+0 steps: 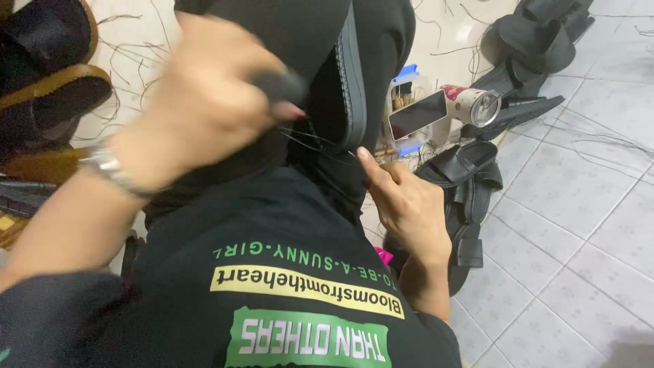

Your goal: Hand-sewing the sole of a sandal to its upper part using a needle and thread while sitting on the floor.

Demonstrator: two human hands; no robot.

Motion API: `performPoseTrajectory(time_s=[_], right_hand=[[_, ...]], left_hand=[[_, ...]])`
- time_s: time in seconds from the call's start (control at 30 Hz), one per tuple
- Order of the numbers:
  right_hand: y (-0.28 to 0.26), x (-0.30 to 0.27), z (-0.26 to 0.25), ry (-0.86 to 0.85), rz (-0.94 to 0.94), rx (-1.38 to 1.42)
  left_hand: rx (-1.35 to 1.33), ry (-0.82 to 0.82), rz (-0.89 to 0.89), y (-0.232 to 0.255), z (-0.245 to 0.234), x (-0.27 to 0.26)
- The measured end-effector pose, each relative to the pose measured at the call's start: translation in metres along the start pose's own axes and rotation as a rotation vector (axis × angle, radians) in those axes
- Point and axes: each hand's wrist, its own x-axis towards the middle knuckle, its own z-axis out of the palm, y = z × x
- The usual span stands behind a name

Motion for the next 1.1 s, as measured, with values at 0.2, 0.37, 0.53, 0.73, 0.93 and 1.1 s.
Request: performPoseTrajectory(time_s=[0.2, 0.37, 0.53, 0.73, 0.93, 1.1], right_hand=[[-0.005, 0.004, 0.0, -0.016, 0.013, -0.056], [-0.009, 0.008, -0.004, -0.039, 0.028, -0.102], [-0.02, 0.01, -0.009, -0.067, 0.075, -0.188], [-0.028, 0.003, -0.002, -0.166, 0.158, -0.35], [-0.009, 0.0, 0.022, 0.019, 0.134, -0.006], [0.001, 0.002, 0.032, 0.098, 0.102, 0.151]], left_hand=[[0.052, -0.053, 0.333, 0.004, 0.053, 0.036], [0.059, -0.031, 0.346, 0.001, 0.058, 0.039], [0.094, -0.021, 0.342, 0.004, 0.064, 0.042], [0.11, 0.009, 0.312, 0.012, 0.072, 0.045], [0.082, 0.057, 0.315, 0.007, 0.078, 0.046], [0.054, 0.049, 0.32, 0.005, 0.078, 0.048]])
